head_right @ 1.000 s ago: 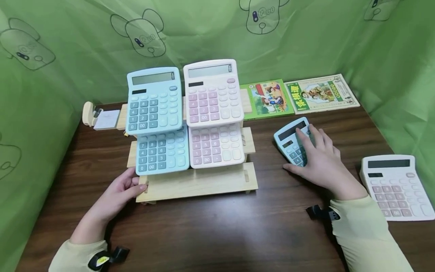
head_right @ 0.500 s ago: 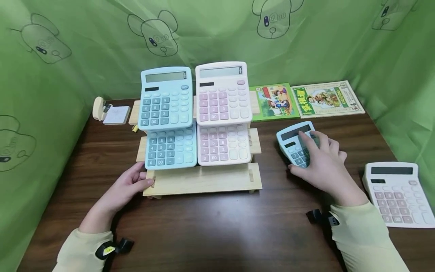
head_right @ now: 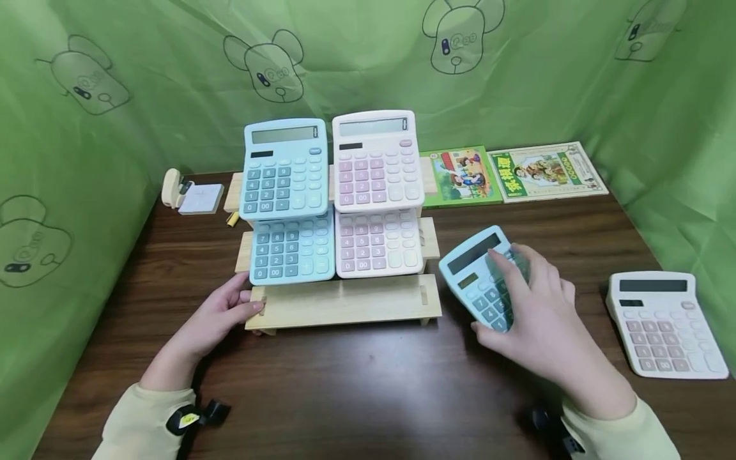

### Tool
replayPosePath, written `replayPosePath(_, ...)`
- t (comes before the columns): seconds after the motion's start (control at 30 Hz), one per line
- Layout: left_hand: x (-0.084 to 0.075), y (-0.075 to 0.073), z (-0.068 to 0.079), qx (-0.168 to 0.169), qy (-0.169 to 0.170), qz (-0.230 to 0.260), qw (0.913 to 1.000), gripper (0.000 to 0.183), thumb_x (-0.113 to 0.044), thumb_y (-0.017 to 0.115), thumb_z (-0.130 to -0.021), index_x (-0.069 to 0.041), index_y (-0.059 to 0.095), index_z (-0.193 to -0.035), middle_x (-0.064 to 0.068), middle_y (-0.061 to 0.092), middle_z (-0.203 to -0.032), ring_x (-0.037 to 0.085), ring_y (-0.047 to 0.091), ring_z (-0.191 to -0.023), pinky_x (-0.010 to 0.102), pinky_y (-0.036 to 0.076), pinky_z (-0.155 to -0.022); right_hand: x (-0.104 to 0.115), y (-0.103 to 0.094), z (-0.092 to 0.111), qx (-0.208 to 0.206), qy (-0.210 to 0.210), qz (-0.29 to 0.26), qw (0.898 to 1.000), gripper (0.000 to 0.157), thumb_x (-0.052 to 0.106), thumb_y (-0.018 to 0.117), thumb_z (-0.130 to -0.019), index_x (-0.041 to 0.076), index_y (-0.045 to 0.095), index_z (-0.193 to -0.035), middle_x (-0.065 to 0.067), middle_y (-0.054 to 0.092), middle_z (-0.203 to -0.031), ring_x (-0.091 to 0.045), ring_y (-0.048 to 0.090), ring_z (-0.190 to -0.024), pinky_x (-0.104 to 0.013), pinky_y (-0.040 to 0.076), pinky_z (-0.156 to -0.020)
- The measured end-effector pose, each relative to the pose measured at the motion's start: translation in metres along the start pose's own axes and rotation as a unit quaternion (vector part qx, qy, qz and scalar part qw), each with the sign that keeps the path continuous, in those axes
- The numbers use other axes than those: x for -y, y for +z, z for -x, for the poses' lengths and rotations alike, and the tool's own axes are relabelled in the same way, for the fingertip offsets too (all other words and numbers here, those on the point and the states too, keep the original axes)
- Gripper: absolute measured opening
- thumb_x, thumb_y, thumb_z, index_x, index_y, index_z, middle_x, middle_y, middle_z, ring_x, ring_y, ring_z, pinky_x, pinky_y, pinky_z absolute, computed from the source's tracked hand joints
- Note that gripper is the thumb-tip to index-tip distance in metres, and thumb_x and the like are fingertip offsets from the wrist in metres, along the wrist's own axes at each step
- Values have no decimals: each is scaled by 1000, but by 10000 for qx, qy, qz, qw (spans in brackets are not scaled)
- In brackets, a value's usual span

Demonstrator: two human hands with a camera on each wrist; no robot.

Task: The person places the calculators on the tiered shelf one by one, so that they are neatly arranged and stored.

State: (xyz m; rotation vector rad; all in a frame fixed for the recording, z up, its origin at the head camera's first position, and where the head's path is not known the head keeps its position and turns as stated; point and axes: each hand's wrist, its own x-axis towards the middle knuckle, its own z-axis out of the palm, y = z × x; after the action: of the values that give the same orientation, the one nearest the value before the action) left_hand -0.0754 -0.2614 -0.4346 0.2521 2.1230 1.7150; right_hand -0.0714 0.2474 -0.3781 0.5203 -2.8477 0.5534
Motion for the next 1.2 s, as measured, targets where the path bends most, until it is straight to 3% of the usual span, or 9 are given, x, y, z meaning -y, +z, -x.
replayPosePath(0.23,-1,0,2,-83,-171,-131,9997,62,-21,60,-98,-14,26,-149,16,68,-106,31,65,-85,33,53,-76,30,-3,19,-210,-568,-138,9981,112,44,87,-48,8,41,-144,-21,38,-142,-39,37,-121,-50,27,-77)
replayPosePath(0.63,1,2,3,-61,-94,98,9999,65,-21,60,-97,-14,23,-150,19,67,-104,35,66,-75,40,55,-67,69,6,28,382,-1132,-260,9925,103,50,84,-53,23,45,-144,-9,36,-147,-35,32,-129,-53,28,-91)
replayPosePath(0.97,0,2,2,-100,-84,15,9999,67,-22,61,-97,-12,23,-150,18,68,-103,33,66,-77,38,55,-70,89,30,16,622,-1569,-114,9856,93,55,80,-58,25,48,-141,-7,32,-150,-34,27,-134,-55,27,-95)
replayPosePath(1.2,-2,0,1,-175,-99,-155,9997,68,-24,62,-97,-10,23,-150,17,68,-102,30,66,-78,35,54,-72,109,43,2,495,-1601,121,9858,94,69,70,-70,18,45,-144,-18,32,-148,-45,28,-133,-60,29,-95)
